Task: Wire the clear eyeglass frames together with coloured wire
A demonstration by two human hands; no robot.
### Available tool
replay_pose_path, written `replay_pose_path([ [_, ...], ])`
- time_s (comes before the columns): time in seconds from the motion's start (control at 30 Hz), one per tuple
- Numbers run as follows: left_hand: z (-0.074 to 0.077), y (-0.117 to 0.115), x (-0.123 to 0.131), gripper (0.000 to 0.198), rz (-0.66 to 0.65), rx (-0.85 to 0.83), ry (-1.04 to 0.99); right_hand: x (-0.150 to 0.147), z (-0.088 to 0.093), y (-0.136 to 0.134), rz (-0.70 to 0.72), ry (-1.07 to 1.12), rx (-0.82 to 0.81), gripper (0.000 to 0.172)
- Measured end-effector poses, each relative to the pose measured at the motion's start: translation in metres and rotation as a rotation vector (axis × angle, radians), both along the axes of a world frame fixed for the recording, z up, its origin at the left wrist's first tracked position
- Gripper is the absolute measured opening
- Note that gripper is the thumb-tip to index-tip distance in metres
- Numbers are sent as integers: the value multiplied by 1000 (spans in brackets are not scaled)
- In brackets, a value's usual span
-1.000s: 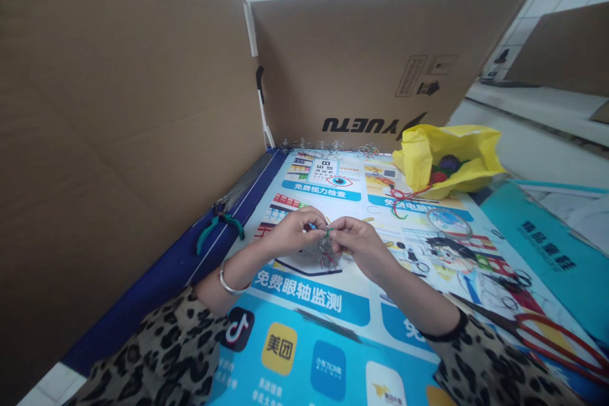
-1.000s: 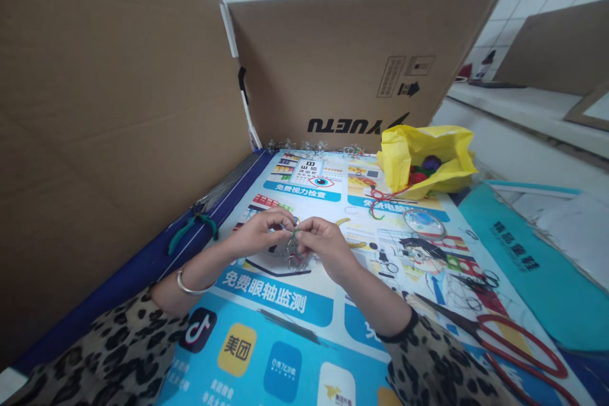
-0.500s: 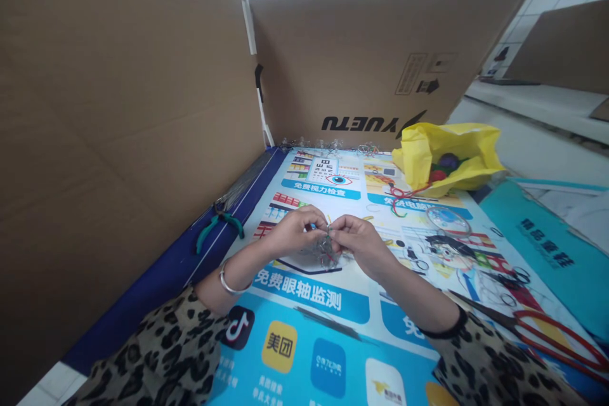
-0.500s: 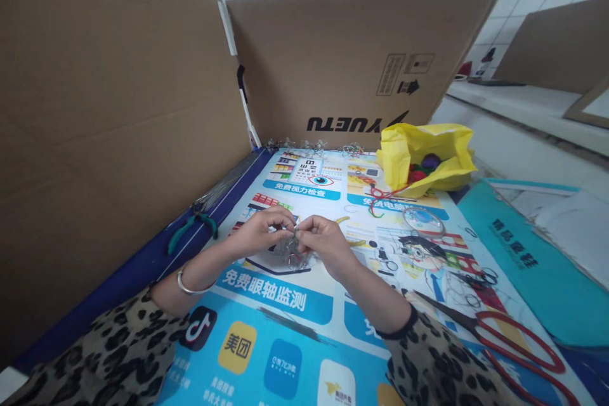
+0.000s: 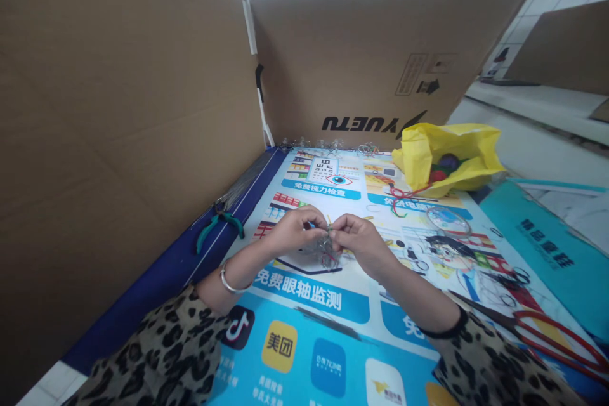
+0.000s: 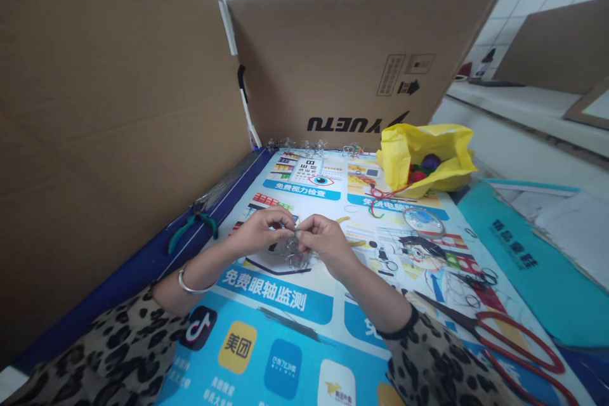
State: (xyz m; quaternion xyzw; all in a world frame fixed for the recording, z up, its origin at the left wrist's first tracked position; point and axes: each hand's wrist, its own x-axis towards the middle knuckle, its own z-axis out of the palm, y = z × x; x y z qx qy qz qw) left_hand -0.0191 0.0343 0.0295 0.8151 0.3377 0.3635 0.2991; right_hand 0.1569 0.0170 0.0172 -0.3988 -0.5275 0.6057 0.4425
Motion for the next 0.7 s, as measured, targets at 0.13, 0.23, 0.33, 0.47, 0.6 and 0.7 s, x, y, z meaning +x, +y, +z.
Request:
replay_pose_path([
  [0.13,-2,2,-2,4,-3,-13,1,0,0,0,3,11,-2,19],
  [0.23,-2,3,-3,6,-11,-7,1,0,1,0,-1,12,-2,18],
  [0.33,-1,2,-5,8,-36,12,25,-1,2,0,-2,19,-1,17],
  [0.47,2,0,-5,7,-71,53,81,-1,3,0,-19,23,8,16],
  [0.6,2,-1,-4,5,-58,48,87,-1,3,0,-15,17,28,16],
  [0.7,0,0,-3,4,-40,24,70,-2,1,0,-17,-1,52,15],
])
